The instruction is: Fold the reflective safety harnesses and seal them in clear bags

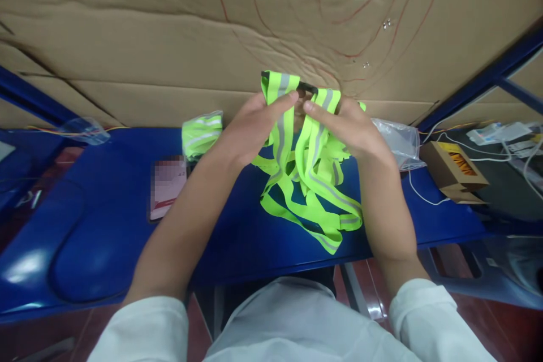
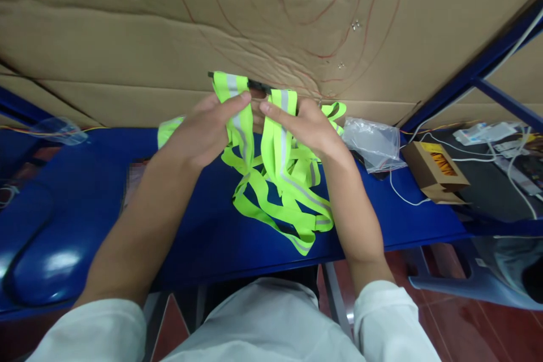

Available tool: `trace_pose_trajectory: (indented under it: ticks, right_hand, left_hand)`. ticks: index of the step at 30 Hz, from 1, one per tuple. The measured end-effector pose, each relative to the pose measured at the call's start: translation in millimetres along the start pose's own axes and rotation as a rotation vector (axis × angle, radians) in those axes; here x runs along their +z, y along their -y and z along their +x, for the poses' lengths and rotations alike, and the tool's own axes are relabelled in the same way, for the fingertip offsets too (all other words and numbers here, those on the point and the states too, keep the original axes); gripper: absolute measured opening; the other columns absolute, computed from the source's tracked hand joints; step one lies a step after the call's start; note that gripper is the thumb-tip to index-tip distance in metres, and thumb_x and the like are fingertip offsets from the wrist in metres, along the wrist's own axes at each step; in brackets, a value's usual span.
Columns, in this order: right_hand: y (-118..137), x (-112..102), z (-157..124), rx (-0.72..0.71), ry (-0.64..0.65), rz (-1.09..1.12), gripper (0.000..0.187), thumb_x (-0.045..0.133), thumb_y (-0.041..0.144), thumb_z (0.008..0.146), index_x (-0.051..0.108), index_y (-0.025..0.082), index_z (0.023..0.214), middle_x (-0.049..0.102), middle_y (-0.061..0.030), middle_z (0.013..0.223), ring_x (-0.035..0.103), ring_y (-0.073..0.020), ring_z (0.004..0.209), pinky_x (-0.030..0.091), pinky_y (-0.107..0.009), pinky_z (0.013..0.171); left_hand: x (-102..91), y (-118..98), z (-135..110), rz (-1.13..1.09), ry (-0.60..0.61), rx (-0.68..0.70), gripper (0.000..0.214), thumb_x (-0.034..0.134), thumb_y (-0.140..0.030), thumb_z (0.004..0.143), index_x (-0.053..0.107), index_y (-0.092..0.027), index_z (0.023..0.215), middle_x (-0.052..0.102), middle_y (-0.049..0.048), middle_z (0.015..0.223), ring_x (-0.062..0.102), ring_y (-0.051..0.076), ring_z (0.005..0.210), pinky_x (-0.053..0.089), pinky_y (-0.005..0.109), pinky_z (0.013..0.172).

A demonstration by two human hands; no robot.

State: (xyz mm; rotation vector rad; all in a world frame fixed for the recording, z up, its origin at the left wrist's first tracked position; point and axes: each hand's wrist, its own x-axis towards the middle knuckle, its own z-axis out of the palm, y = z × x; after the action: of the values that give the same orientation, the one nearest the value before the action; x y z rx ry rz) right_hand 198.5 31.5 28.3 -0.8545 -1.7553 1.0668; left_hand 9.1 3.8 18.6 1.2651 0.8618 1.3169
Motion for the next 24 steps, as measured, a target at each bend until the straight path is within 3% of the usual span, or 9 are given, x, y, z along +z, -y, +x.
trace_pose_trajectory:
  ticks: [3,6,8,13,17,20,24]
  right_hand:
    - [-3,1,4,0.019,0.112,0.131,0.038,0.077,0.061,0.085,0.073,0.025,0.096,0.078,-0.0028,0.094,0.077,-0.0269,0.096,0.066,-0.049,0.091]
    - [-8,3,8,0.007,0.005,0.232,0.038,0.082,0.058,0.081,0.07,0.026,0.098,0.079,-0.0036,0.105,0.077,-0.0272,0.104,0.065,-0.05,0.096]
    - [-13,7,10,0.005,-0.09,0.215,0.04,0.082,0.059,0.079,0.069,0.026,0.096,0.079,-0.0042,0.107,0.076,-0.0281,0.107,0.064,-0.052,0.097]
    - [-21,18,13,-0.003,-0.176,0.196,0.037,0.077,0.06,0.083,0.069,0.025,0.095,0.079,-0.0038,0.108,0.077,-0.0277,0.105,0.064,-0.051,0.098]
    - [-25,23,15,0.008,-0.114,0.155,0.039,0.07,0.061,0.088,0.069,0.025,0.103,0.075,-0.0055,0.123,0.072,-0.0284,0.119,0.063,-0.05,0.1]
    - [-27,29,15,0.011,-0.077,0.119,0.044,0.062,0.063,0.094,0.068,0.024,0.113,0.071,-0.006,0.131,0.067,-0.0288,0.129,0.063,-0.048,0.1]
    - [-17,34,9,0.001,-0.068,0.025,0.049,0.051,0.062,0.101,0.066,0.022,0.124,0.069,-0.0064,0.134,0.064,-0.0277,0.133,0.06,-0.043,0.106]
  left_hand:
    - [-1.2,-1,-1,0.097,0.069,0.009,0.032,0.07,-0.05,0.094,0.073,-0.021,0.108,0.075,0.0065,0.093,0.074,0.022,0.083,0.06,0.035,0.079]
    - [-2.3,-3,-1,0.16,0.14,0.034,0.026,0.069,-0.045,0.096,0.075,-0.02,0.098,0.071,0.0048,0.085,0.065,0.015,0.068,0.054,0.03,0.065]
    - [-2.2,-2,0,0.181,0.131,0.052,0.026,0.066,-0.045,0.098,0.076,-0.02,0.096,0.07,0.005,0.084,0.064,0.015,0.069,0.053,0.03,0.064]
    - [0.2,10,7,0.24,-0.012,0.138,0.03,0.075,-0.05,0.091,0.075,-0.021,0.095,0.073,0.0049,0.085,0.072,0.026,0.099,0.059,0.038,0.089]
    - [1.8,18,10,0.184,0.012,0.215,0.034,0.086,-0.038,0.08,0.075,-0.02,0.107,0.078,0.0054,0.111,0.069,0.029,0.121,0.055,0.041,0.107]
    - [0.9,20,11,0.144,0.066,0.184,0.043,0.089,-0.031,0.075,0.074,-0.02,0.113,0.076,0.0066,0.123,0.068,0.029,0.125,0.054,0.042,0.11]
    - [-3.4,22,13,0.102,0.067,0.152,0.044,0.091,-0.026,0.07,0.074,-0.02,0.111,0.077,0.0064,0.117,0.071,0.03,0.12,0.057,0.044,0.105]
